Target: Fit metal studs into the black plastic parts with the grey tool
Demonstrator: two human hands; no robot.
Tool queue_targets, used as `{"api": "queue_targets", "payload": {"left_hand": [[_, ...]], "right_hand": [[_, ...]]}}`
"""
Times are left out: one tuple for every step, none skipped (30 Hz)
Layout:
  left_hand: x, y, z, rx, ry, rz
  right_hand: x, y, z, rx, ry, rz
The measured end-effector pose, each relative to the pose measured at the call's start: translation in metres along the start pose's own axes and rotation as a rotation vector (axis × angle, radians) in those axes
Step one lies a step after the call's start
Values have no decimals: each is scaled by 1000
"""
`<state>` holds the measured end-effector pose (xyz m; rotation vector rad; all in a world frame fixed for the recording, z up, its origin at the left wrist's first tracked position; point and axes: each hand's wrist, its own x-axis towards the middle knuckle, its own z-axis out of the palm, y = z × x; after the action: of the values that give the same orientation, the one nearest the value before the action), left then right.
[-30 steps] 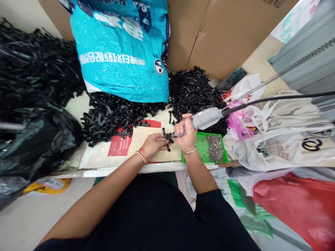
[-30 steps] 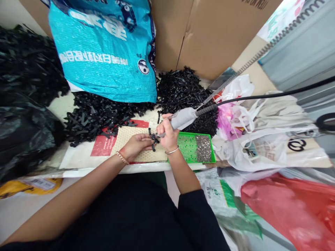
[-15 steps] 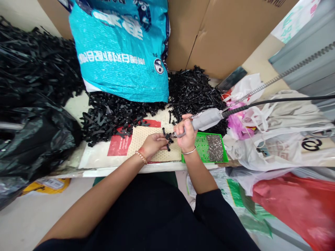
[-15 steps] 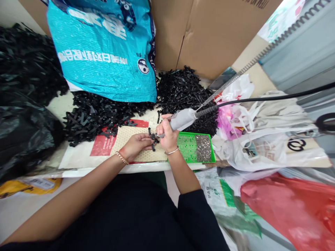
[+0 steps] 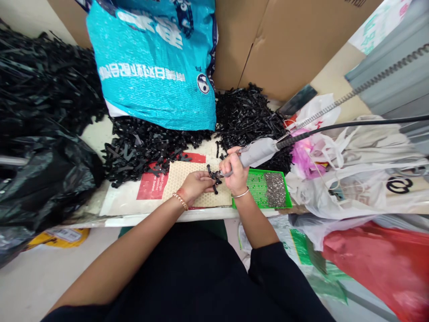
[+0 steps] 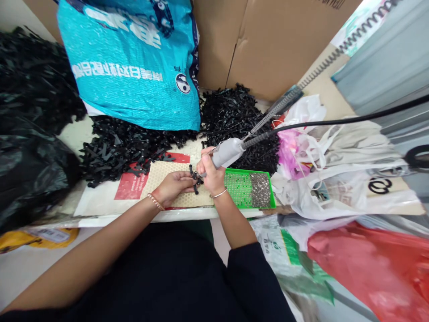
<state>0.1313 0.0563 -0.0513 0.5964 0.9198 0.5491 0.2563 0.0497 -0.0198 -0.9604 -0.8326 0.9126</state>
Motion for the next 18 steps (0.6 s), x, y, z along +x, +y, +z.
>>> {"api": "queue_targets", "payload": {"left_hand": [[1,0,0,1,5,-3],[2,0,0,6,15,-6],[2,0,1,9,28,-6],[1,1,2,14,37,-8],[0,0,4,14,47,-14],[0,0,6,3,48,-16],[2,-2,7,-2,31,-29],[6,-4,7,-5,24,-46],[11,-6,6,-10,12,-53],[17,-9,4,-20,9,-51],[22,-11,2,-34,13,-49],[26,-13,0,-46,9,-49],[29,-14,-2,-55,0,-49],[31,-14,-3,-59,-15,-51],[31,-14,-3,-59,-39,-53],[30,-12,-4,-58,-65,-52],[28,-10,-4,-59,-96,-49],[26,-8,-5,-67,-128,-44]], "right_hand": [[1,0,1,6,-8,20],[1,-1,2,18,-13,47],[1,-3,3,31,-12,80],[1,-6,4,47,-9,117],[0,-8,4,60,8,153],[0,-10,3,66,18,190],[1,-10,1,68,25,210],[2,-8,-2,68,25,217],[5,-5,-4,56,16,215],[8,-2,-5,35,-6,208],[10,1,-5,17,-15,193],[12,0,-3,-10,-17,179],[12,-2,0,-43,-16,167],[10,-8,3,-73,-1,157],[8,-15,5,-98,21,147],[5,-23,6,-121,48,137],[1,-31,4,-159,103,124],[-2,-37,-1,-205,173,106]]}}
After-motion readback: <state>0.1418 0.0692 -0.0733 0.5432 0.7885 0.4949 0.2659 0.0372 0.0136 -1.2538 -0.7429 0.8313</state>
